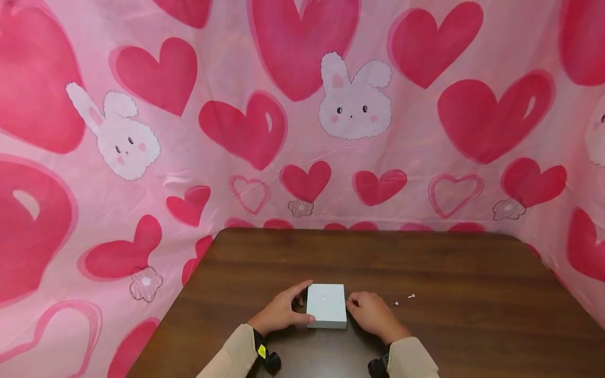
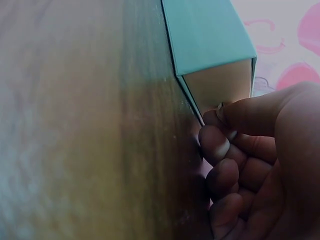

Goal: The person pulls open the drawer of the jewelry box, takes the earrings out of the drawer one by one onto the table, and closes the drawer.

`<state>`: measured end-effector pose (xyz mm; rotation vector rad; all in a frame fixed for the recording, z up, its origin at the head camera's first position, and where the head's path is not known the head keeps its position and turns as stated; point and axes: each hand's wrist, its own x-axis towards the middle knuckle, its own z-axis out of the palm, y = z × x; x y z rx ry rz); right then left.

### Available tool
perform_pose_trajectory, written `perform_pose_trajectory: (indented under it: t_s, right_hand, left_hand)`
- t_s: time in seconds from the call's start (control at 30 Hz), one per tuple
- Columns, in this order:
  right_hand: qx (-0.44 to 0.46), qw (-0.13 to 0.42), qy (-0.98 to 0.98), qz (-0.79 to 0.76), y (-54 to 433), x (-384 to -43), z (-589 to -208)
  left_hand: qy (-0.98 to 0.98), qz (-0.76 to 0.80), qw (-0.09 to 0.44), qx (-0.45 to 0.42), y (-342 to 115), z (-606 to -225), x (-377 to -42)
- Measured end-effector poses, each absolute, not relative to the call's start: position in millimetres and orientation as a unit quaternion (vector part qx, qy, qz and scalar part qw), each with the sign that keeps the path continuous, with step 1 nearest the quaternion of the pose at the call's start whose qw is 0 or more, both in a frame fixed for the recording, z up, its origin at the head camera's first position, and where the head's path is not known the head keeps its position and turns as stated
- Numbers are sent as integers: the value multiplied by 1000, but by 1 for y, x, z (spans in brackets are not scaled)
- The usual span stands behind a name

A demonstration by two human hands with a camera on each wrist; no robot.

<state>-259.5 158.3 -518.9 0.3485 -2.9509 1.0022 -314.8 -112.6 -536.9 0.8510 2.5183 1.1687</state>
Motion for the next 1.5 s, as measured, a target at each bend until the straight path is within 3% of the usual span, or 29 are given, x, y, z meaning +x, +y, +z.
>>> perform_pose_trajectory:
  t_s: [1.5]
  right_hand:
    - [114,24,-937,329,169,-256,-522]
  left_hand:
    - [836,440,127,304,-113,-531,-315]
